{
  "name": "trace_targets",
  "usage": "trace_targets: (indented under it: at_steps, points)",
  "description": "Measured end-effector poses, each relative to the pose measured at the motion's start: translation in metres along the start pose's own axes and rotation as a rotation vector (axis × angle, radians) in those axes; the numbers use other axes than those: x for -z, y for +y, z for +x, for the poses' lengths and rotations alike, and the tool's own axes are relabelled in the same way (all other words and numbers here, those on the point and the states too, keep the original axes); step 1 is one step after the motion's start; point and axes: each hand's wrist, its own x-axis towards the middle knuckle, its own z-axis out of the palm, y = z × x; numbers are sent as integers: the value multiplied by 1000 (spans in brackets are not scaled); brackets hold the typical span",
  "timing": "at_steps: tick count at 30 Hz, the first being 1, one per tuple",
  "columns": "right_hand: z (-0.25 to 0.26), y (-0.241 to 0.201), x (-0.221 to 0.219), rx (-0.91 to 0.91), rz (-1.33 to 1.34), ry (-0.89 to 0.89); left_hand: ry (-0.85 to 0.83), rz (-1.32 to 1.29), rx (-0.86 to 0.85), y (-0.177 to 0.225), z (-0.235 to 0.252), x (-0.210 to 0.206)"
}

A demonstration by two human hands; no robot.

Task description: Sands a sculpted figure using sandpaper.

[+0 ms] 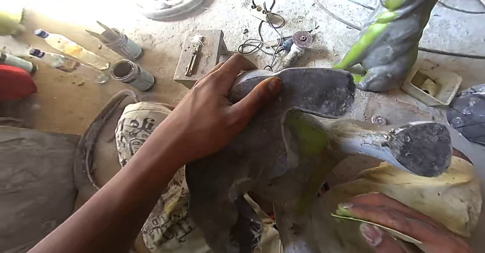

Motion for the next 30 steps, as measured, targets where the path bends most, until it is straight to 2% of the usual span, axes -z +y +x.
trace_targets:
  at_steps: [6, 12, 19, 26, 30]
  points:
    - [0, -12, 15, 45, -34, 251, -46, -49, 101, -11, 31, 11]
    - [5, 7, 15, 158, 7, 442, -110, -7, 154, -23, 79, 13]
    - [2, -12, 31, 228, -85, 398, -190, 23, 74, -28, 120, 12]
    - [10, -12, 16, 169, -32, 448, -204, 4, -33, -30, 111, 14]
    - [3, -5, 27, 198, -52, 414, -205, -39, -140, -36, 108, 13]
